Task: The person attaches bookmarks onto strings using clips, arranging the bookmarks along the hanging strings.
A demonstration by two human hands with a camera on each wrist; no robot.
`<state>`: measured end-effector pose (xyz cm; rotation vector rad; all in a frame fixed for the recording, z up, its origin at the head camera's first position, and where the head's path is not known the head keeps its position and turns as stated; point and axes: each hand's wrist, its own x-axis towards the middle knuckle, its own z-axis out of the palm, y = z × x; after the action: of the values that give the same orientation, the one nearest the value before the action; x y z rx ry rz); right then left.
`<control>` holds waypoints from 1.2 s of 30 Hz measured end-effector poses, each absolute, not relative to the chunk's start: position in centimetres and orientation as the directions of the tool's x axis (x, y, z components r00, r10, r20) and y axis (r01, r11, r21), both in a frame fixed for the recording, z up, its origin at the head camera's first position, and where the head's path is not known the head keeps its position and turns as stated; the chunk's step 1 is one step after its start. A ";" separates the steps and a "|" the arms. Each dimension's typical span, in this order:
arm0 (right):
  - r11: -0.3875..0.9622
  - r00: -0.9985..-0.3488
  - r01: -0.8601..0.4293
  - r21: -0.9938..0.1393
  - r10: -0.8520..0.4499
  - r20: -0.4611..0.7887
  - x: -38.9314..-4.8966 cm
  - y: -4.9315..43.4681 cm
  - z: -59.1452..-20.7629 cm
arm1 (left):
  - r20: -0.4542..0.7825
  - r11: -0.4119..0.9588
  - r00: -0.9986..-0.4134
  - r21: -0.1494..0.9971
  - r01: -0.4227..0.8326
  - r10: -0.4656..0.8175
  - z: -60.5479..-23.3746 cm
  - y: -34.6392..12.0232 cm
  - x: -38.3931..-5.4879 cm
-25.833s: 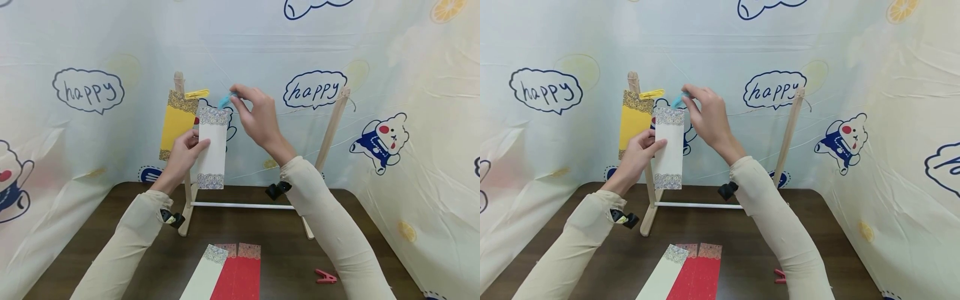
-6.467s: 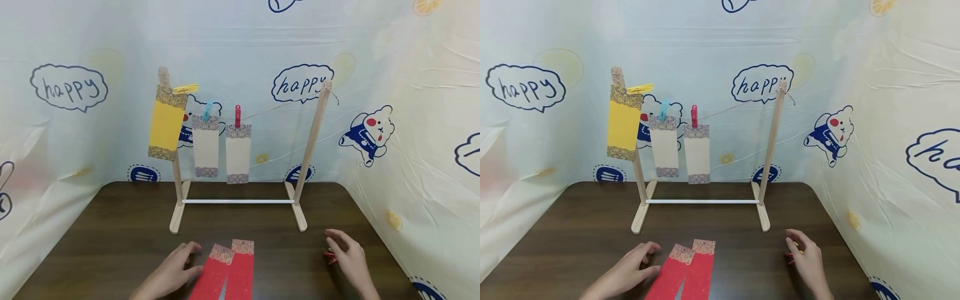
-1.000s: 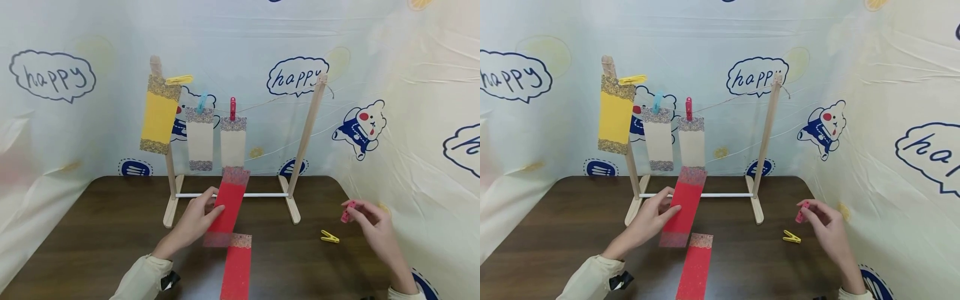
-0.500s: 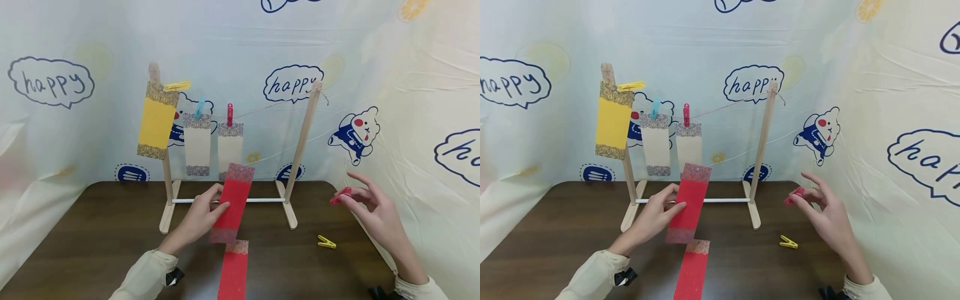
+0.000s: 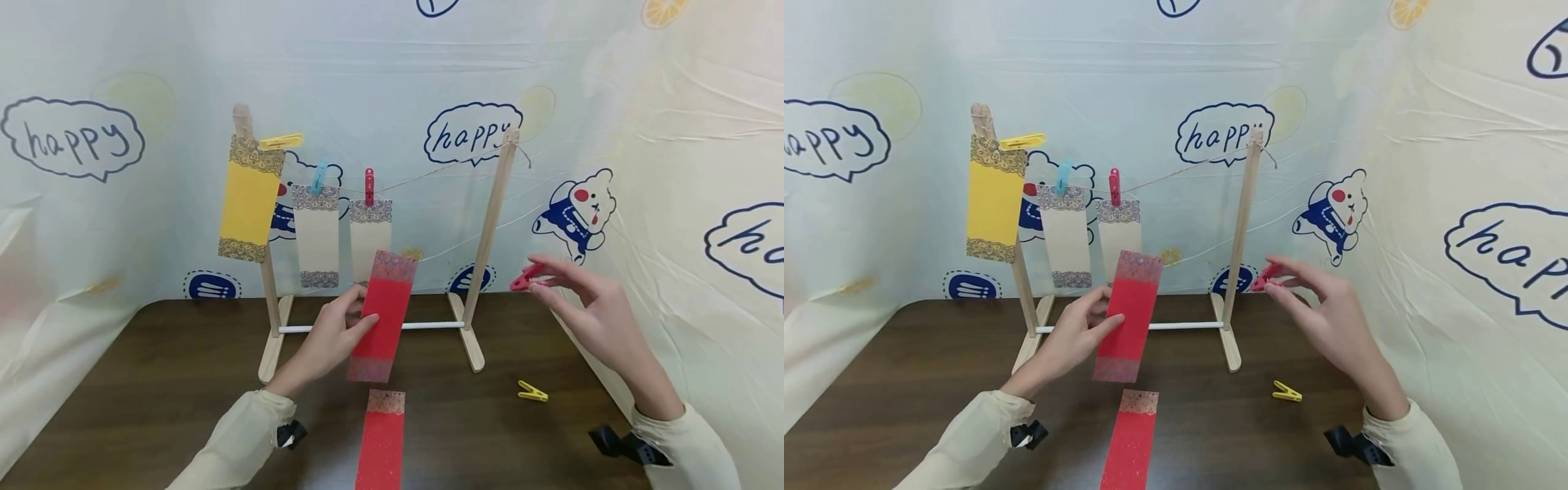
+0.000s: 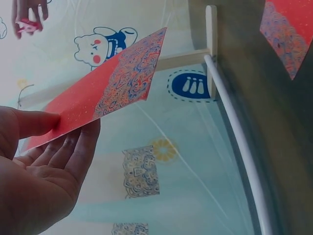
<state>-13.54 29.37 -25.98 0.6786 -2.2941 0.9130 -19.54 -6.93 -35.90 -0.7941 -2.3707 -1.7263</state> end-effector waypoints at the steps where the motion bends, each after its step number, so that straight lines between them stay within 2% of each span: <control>1: 0.644 -0.700 -0.634 -0.428 -0.242 0.672 -13.7 29.2 -25.7 | 0.379 0.223 -0.858 0.855 0.468 0.347 -35.8 -6.8 -19.7; 12: 0.651 -0.620 -0.690 -0.317 -0.305 0.723 -16.6 27.1 -21.9 | 0.361 0.186 -0.858 0.875 0.447 0.365 -34.4 -5.3 -21.7; 24: 0.624 -0.579 -0.726 -0.288 -0.329 0.746 -19.6 25.4 -19.3 | 0.323 0.094 -0.867 0.919 0.383 0.379 -32.6 -3.6 -24.6; 33: 0.610 -0.485 -0.766 -0.204 -0.340 0.806 -21.8 23.3 -17.2 | 0.324 0.062 -0.875 0.927 0.369 0.360 -31.6 -2.9 -25.7; 36: 0.611 -0.481 -0.768 -0.190 -0.356 0.801 -22.4 22.4 -16.4 | 0.325 0.042 -0.875 0.931 0.363 0.358 -31.4 -2.6 -25.8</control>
<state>-22.44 22.37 -16.43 0.8821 -2.0866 0.7040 -25.84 -2.62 -31.35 -0.7838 -2.2644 -2.0259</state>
